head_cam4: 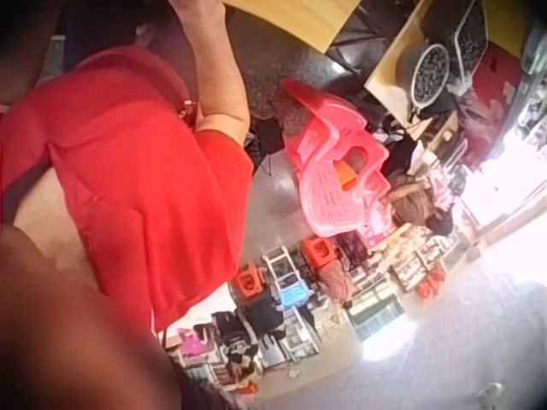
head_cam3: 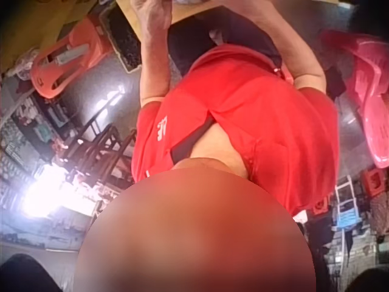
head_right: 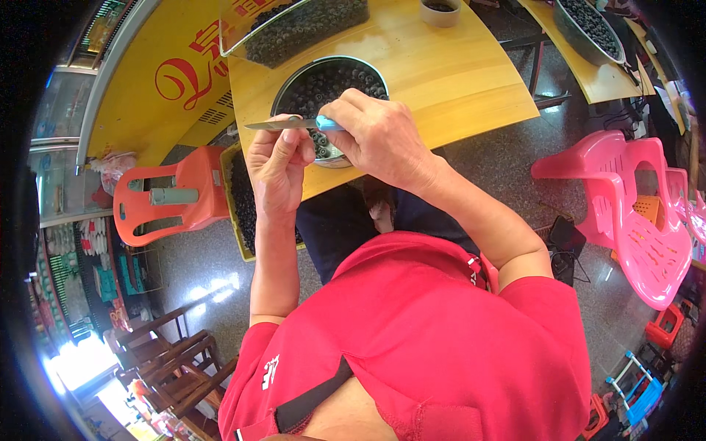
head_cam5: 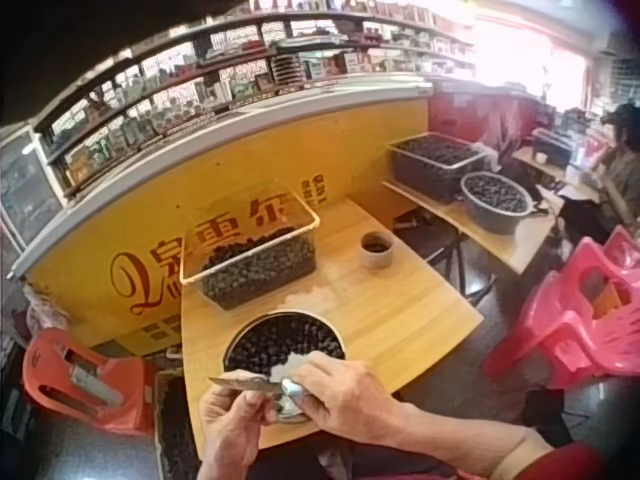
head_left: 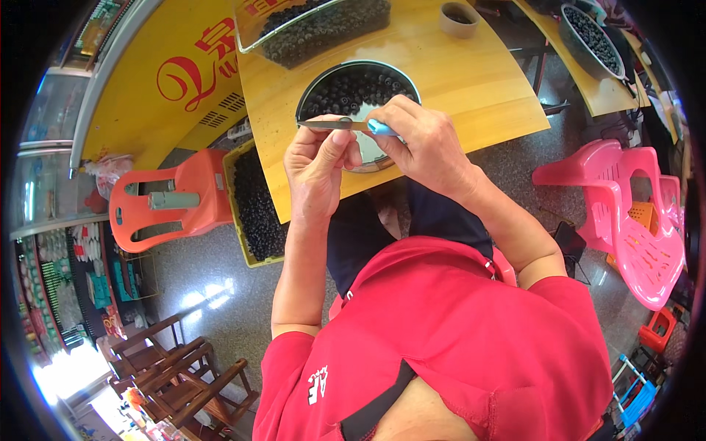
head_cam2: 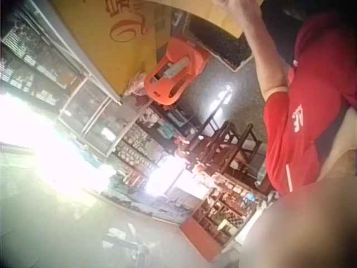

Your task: Manually pitting small black fruits using a paring knife at a workstation.

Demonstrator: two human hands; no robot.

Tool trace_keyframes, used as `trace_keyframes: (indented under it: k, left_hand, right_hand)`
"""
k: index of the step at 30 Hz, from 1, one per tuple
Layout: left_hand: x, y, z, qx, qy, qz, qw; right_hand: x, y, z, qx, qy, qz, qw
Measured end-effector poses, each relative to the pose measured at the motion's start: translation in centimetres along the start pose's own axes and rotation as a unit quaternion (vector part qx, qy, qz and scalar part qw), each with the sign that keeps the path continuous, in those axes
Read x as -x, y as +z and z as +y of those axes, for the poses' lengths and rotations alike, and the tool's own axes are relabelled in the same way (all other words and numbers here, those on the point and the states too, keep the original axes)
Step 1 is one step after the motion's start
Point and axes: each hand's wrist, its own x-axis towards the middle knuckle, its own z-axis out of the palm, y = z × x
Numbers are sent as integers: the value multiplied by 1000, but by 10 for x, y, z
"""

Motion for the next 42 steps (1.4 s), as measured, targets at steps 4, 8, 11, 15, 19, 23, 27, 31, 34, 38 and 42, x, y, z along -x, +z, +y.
trace_keyframes:
  k: [4,8,11,15,19,23,27,31,34,38,42]
  left_hand:
    - [0,0,-1,4,-7,5,1000]
    - [-1,1,-2,0,0,2,1000]
    - [-1,-2,-4,2,2,-5,1000]
    - [0,-2,-3,12,8,-10,1000]
    - [5,-14,-3,42,19,-23,999]
    - [2,-19,9,48,59,-75,994]
    - [-15,-38,24,134,-32,6,991]
    - [-42,-73,24,23,-91,-18,995]
    - [-57,-46,28,-340,-157,-70,924]
    - [-69,-33,14,-704,-93,-302,636]
    - [-78,-53,-9,-729,51,-382,566]
  right_hand:
    - [0,-1,0,-3,1,3,1000]
    - [0,-1,0,3,0,3,1000]
    - [1,0,2,3,-2,7,1000]
    - [3,4,4,13,1,1,1000]
    - [5,10,15,81,31,-21,996]
    - [7,3,30,66,76,20,995]
    - [3,-8,38,42,77,68,994]
    - [5,-15,41,42,115,48,991]
    - [10,-16,47,18,125,61,990]
    - [11,-16,48,15,116,61,991]
    - [11,-18,47,14,127,51,990]
